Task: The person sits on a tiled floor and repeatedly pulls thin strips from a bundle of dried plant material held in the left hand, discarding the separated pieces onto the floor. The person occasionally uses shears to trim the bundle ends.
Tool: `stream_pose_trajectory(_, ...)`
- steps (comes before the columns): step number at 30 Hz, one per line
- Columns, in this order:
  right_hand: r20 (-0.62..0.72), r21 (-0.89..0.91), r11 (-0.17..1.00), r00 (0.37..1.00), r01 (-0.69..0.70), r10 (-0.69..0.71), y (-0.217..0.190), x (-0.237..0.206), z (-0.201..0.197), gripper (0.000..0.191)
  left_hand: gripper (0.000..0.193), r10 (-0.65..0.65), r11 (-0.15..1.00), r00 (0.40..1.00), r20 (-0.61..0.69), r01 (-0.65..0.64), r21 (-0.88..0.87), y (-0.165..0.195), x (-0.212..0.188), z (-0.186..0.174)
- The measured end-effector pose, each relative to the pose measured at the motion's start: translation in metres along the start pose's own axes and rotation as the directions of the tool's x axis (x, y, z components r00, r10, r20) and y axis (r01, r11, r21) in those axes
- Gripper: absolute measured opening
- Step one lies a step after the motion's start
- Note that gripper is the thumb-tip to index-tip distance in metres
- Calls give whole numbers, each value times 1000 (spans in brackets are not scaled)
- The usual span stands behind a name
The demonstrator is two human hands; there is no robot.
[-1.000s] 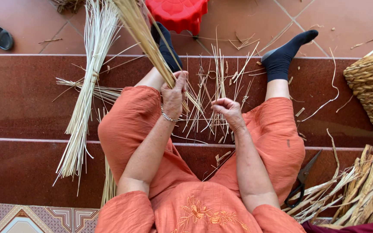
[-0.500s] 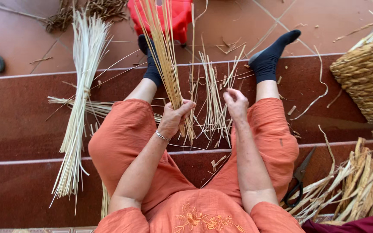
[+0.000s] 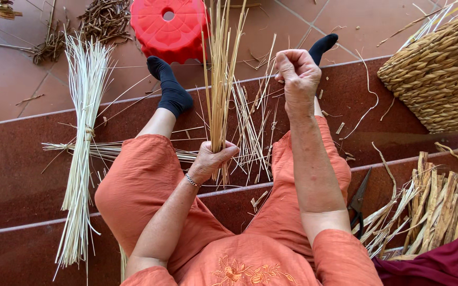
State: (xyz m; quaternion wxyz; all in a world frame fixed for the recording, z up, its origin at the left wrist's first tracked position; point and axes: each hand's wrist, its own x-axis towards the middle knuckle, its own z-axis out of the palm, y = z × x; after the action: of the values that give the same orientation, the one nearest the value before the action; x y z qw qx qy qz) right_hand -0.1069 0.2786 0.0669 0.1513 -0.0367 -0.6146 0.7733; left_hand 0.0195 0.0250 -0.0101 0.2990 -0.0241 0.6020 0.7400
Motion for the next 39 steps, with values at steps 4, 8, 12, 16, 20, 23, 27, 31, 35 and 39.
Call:
stream_pose_trajectory(4, -23, -21, 998, 998, 55, -56, 2, -3, -11, 8, 17, 23, 999, 999, 30, -21, -41, 0, 1, 0)
stream_pose_trajectory(8, -19, -383, 895, 967, 229, -256, 0, -3, -17, 12, 18, 53, 998, 997, 49, -51, -33, 3, 0, 1)
stream_pose_trajectory(12, -40, -162, 980, 992, 114, -122, -8, -6, -21, 6, 17, 14, 998, 1000, 4, -14, -65, 4, 1, 5)
stream_pose_trajectory(16, -8, -45, 999, 1000, 23, -24, -23, -22, -33, 13, 16, -12, 1000, 1000, -21, 11, -20, 6, 0, 7)
stream_pose_trajectory(20, -21, -170, 985, 1000, 14, -17, -36, -60, -74, 22, 16, 12, 1000, 1000, -9, -13, -19, 9, 1, 10)
stream_pose_trajectory(23, -178, -358, 926, 982, -120, 58, -35, -111, -130, 18, 15, 45, 996, 999, 0, -45, -72, 10, 0, 12)
stream_pose_trajectory(27, -248, -833, 520, 968, -188, -46, -23, -204, -221, 15, 14, 61, 997, 998, -33, -63, -40, 9, -3, 16)
stream_pose_trajectory(31, -378, -912, 79, 899, -402, 220, -9, -296, -276, 31, 13, 76, 993, 997, -22, -78, -91, 12, -1, 23)
stream_pose_trajectory(35, -469, -873, 15, 846, -488, 255, 11, -333, -283, 37, 14, 98, 991, 995, -7, -99, -93, 18, 3, 31)
stream_pose_trajectory(39, -445, -880, 52, 858, -472, 257, 14, -335, -276, 44, 15, 124, 991, 992, -20, -125, -52, 21, 3, 35)
